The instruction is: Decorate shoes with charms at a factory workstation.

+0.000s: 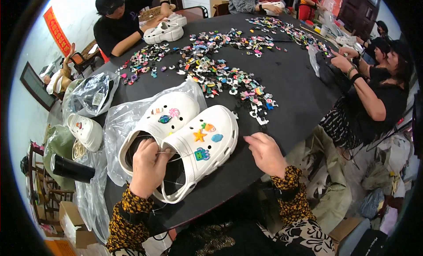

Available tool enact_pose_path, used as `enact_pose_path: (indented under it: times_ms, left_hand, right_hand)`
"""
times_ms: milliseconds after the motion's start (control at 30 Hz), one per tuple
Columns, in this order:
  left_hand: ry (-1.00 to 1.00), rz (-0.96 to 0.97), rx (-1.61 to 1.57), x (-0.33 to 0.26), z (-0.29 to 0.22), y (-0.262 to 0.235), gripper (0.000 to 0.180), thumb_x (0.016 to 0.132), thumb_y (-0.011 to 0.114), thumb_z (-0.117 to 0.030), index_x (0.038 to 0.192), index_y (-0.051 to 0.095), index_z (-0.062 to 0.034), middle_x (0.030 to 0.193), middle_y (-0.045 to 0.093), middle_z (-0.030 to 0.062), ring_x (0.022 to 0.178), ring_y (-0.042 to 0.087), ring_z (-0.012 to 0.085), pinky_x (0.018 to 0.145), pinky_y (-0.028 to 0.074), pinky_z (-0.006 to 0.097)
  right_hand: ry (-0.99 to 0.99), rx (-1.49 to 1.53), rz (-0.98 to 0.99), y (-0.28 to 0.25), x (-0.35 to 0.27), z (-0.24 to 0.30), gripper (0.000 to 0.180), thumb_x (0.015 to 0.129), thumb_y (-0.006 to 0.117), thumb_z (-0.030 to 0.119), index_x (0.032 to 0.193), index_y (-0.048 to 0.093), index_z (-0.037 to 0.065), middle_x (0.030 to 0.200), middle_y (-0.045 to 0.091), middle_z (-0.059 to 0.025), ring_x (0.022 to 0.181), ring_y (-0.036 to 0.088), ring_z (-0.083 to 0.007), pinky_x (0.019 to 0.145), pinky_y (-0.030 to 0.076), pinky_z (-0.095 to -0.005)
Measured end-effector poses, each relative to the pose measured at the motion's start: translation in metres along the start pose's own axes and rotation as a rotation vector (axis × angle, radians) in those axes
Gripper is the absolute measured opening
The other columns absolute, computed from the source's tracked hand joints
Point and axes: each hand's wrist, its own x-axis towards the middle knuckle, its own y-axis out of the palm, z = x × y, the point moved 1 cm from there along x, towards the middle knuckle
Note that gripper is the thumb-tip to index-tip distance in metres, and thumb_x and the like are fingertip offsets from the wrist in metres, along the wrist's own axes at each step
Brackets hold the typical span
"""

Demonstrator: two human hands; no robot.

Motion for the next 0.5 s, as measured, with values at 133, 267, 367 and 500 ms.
enact_pose_path:
  times_ms: [133,267,367,500]
  left_hand:
    - [0.025,-0.033,0.021,0.001,-0.012,-0.006,0.023,0.075,0.067,-0.002,0.066,0.046,0.0026,0.069,0.049,0.0159,0.067,0.047,0.0354,0.059,0.038,0.042]
    - [0.048,-0.050,0.069,0.000,-0.014,-0.016,0.023,0.075,0.067,-0.002,0.066,0.047,0.0020,0.069,0.049,0.0155,0.067,0.046,0.0352,0.059,0.038,0.042]
    - [0.043,-0.057,0.078,-0.001,-0.013,-0.021,0.024,0.076,0.068,-0.003,0.066,0.046,0.0016,0.069,0.048,0.0152,0.066,0.046,0.0347,0.059,0.038,0.042]
    - [0.032,-0.066,0.096,-0.002,-0.008,-0.030,0.025,0.077,0.067,-0.003,0.066,0.045,0.0013,0.068,0.047,0.0144,0.065,0.045,0.0336,0.058,0.037,0.041]
  right_hand:
    - [0.044,-0.010,0.041,-0.001,-0.005,-0.005,0.028,0.082,0.060,0.001,0.110,0.062,0.000,0.100,0.057,-0.0106,0.095,0.057,-0.0283,0.084,0.044,-0.0393]
    - [0.044,-0.004,0.066,0.000,-0.004,-0.005,0.029,0.082,0.059,0.000,0.111,0.062,0.001,0.102,0.057,-0.0096,0.095,0.056,-0.0276,0.083,0.044,-0.0382]
    - [0.029,-0.029,0.048,0.001,-0.006,-0.005,0.028,0.082,0.059,0.000,0.111,0.062,0.002,0.101,0.057,-0.0090,0.094,0.056,-0.0274,0.082,0.044,-0.0381]
    - [-0.009,-0.030,-0.021,0.001,-0.005,-0.004,0.028,0.080,0.058,-0.002,0.107,0.062,0.001,0.095,0.058,-0.0108,0.090,0.058,-0.0291,0.079,0.045,-0.0385]
